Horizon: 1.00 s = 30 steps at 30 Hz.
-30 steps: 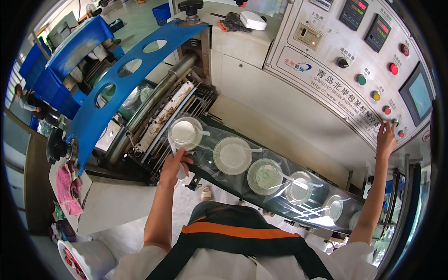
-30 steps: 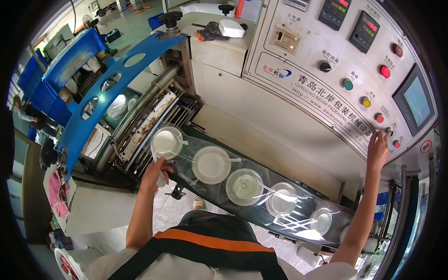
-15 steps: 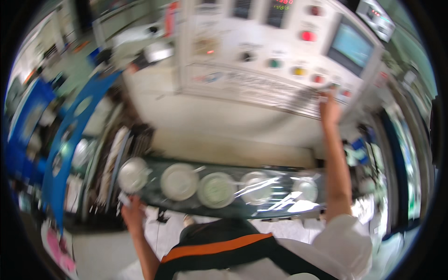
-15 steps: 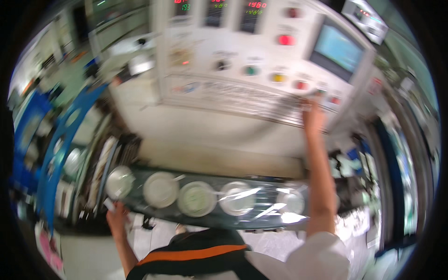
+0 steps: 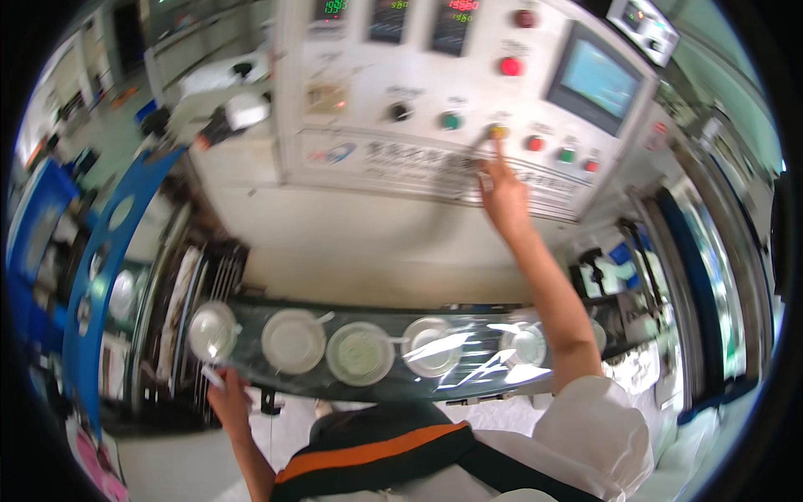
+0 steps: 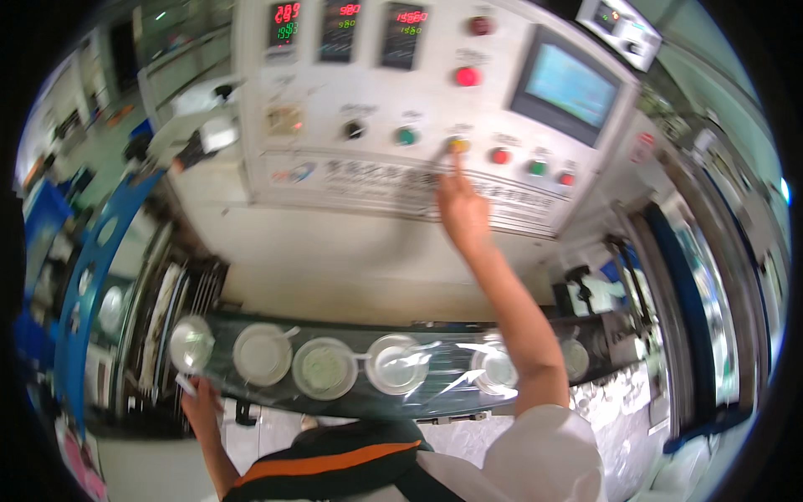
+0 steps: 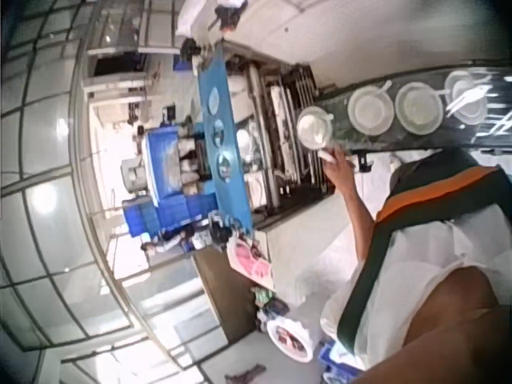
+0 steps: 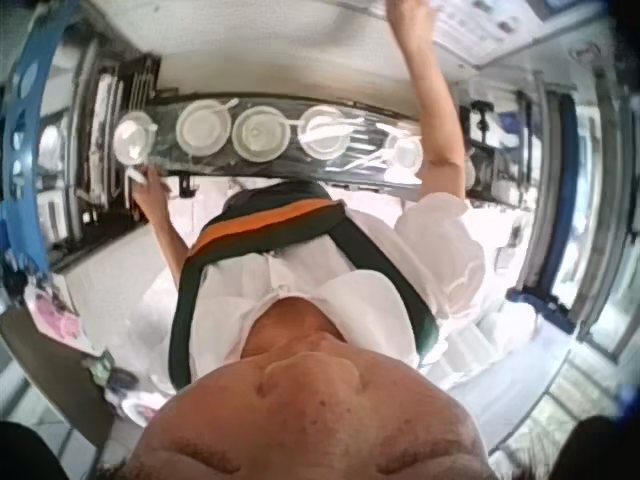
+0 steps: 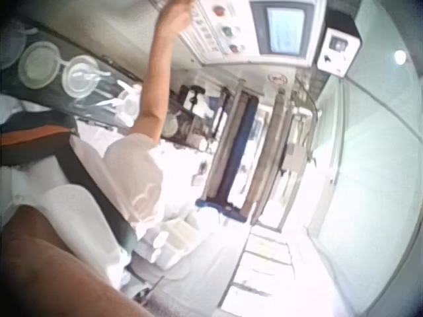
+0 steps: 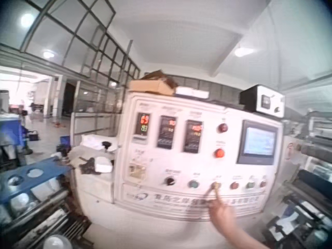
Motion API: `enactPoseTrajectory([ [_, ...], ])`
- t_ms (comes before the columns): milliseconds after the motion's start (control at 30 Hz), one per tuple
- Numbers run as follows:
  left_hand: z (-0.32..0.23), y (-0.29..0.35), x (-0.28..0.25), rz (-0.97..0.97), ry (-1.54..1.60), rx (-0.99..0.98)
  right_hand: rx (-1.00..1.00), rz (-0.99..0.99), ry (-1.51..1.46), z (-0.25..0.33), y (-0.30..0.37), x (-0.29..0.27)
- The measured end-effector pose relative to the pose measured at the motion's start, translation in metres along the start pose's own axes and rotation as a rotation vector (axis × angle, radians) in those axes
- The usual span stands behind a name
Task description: The person places spoons into ceramic bowls on a conveyor belt, operates a sealing machine to wrap the bowls, and refills a metal bowl with spoons from a large container.
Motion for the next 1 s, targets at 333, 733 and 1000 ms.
enactPoseTrajectory([
  [333,0.009,0.013,-0.036,-0.088,-0.391,0.022,0.099,0.041,0.162,-0.014,0.022,-0.024],
  [733,0.001,0.009,-0.015,0.001,-0.530,0.128,0.068,0.058,0.091,0.001,0.020,-0.028],
  [1000,0.064,-0.034,-0.043,-0.033,0.302,-0.161,0.084,0.076,0.094,-0.011,0.029,-0.030],
])
Point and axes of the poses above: each hand's wrist, its own y-axis away from the middle knuckle, its own x-axis out of the palm, z = x × y, the point moved 8 cm from there along -y, towards the middle knuckle, and after that the axes turned 9 degrees about z, right-handed, at the moved point
